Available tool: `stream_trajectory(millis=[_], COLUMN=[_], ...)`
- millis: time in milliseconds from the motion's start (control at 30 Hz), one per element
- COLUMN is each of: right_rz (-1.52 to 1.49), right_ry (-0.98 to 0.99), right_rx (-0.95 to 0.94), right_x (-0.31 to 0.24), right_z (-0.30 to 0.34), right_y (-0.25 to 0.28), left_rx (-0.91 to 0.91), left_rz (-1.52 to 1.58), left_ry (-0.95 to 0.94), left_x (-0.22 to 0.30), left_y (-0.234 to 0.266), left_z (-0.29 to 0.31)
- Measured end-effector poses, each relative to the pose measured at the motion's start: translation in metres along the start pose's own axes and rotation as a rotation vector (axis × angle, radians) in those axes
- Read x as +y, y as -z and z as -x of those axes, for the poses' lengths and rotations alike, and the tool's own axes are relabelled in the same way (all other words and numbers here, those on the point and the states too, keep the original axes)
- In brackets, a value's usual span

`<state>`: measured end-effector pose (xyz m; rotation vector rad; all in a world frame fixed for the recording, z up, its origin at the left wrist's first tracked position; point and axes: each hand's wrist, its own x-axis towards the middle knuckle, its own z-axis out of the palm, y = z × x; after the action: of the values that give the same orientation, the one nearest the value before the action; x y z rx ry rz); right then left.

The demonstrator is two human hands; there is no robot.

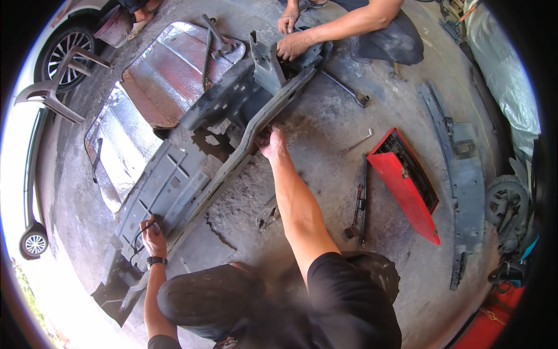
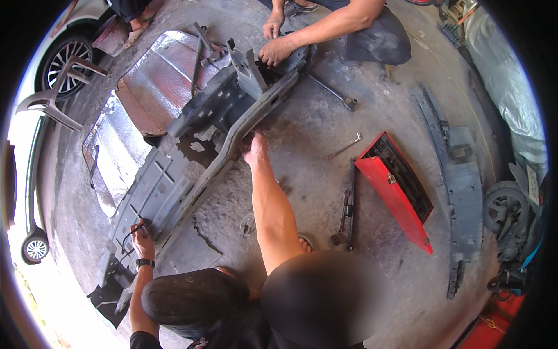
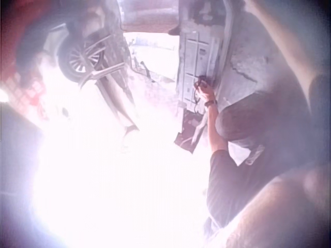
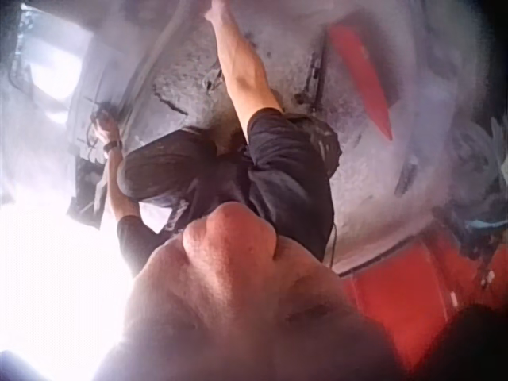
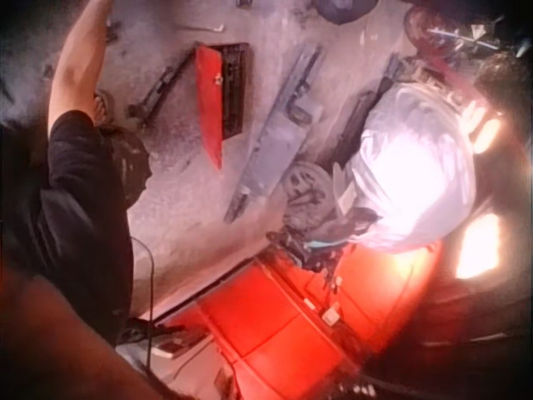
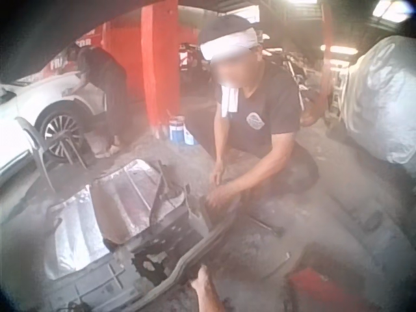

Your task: The person works on a large car part, likely a bumper or underbody panel, lying on the floor. They use a hammer and other tools to adjust and remove components from the part. Another person assists by holding the part and handing over tools.

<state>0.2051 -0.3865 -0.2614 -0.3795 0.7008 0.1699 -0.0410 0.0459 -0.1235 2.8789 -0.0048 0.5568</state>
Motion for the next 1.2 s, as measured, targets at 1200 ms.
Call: stream_trajectory(millis=[1200], right_rz=[0.115], right_ry=[0.059], right_rx=[0.084], right_x=[-0.009], right_z=[0.019], right_y=[-0.014], left_rx=[-0.178], left_rz=[-0.089], left_ry=[-0.031], left_x=[-0.003], left_y=[0.012], left_z=[-0.01])
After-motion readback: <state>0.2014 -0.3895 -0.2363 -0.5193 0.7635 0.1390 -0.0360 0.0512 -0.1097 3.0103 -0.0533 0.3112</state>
